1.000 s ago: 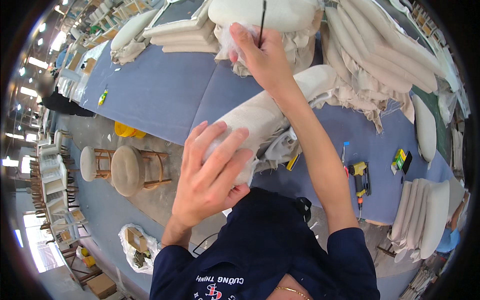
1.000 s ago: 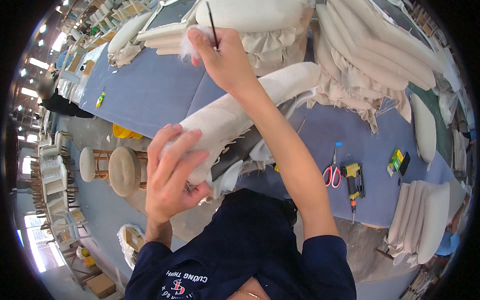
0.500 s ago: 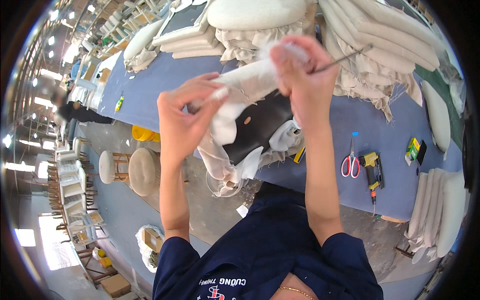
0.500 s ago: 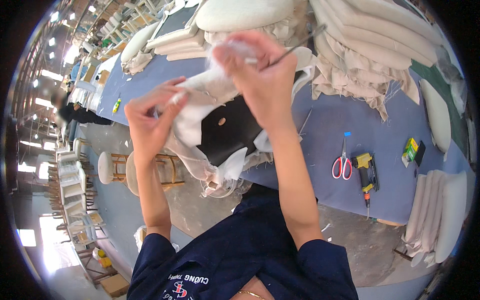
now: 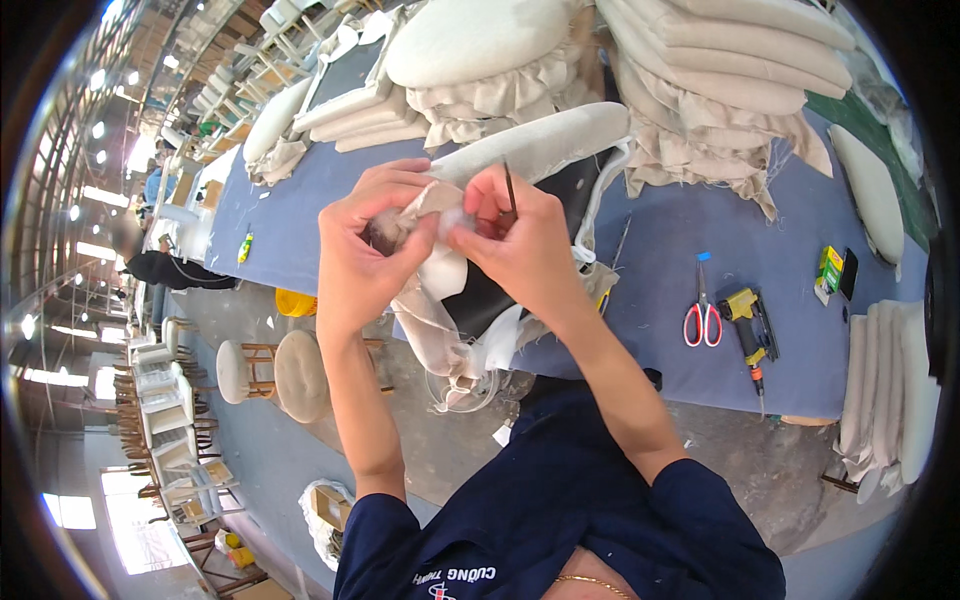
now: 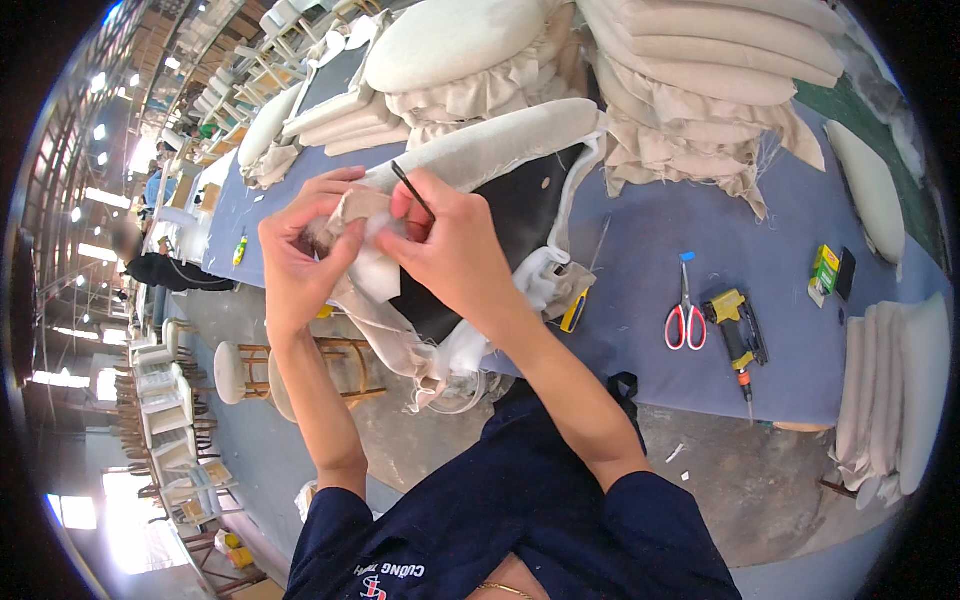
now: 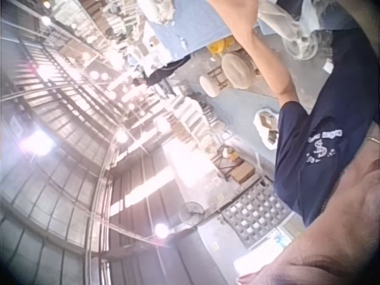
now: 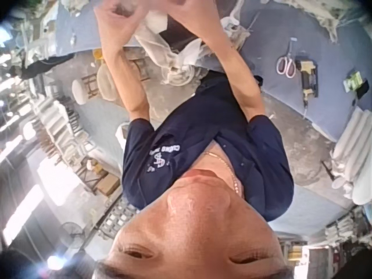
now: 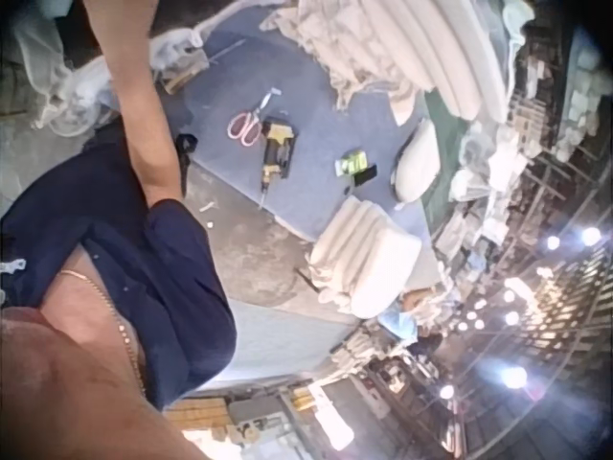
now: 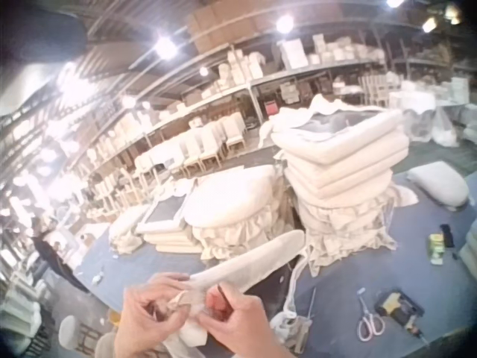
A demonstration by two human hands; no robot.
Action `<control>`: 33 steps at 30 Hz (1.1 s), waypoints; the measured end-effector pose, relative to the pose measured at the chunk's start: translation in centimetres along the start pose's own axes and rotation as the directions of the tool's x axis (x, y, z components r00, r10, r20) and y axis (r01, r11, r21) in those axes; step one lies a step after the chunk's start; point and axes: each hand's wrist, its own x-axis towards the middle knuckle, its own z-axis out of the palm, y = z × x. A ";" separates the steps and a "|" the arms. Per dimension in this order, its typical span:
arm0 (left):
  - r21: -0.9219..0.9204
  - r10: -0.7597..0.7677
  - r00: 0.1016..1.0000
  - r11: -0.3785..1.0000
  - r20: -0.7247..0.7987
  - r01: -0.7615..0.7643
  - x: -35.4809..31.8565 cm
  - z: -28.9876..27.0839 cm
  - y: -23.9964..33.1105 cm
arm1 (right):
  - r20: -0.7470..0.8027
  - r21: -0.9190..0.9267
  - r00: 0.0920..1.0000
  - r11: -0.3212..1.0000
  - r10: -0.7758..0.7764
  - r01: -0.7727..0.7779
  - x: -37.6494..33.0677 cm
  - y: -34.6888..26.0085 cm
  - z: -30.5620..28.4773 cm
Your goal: The person wraps fabric around cushion foam pieces, folds and tucks the edges, and secures them using a staple gun. They also use scissors to trim excess fabric and a screwdriver to adjust or remove staples. The process is repeated for multiple cushion pieces on a workbench.
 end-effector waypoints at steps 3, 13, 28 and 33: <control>0.052 0.045 0.998 0.998 0.043 -0.048 -0.1 -0.6 -0.5 | 0.049 -0.125 0.997 0.990 -0.062 0.068 -0.7 -1.7 -1.9; 0.040 0.014 0.999 0.999 -0.031 -0.012 0.9 0.4 -0.7 | 0.191 -0.402 0.949 0.862 -0.252 0.310 -2.0 -0.8 -6.5; 0.091 0.168 0.986 0.982 -0.003 -0.167 0.3 2.0 0.9 | 0.027 -0.114 0.988 0.982 -0.150 0.152 -3.4 -0.8 -5.5; 0.122 0.196 0.979 0.974 -0.051 -0.189 -0.6 3.0 1.2 | -0.055 -0.049 0.996 0.996 -0.072 0.069 -4.7 -1.3 -4.4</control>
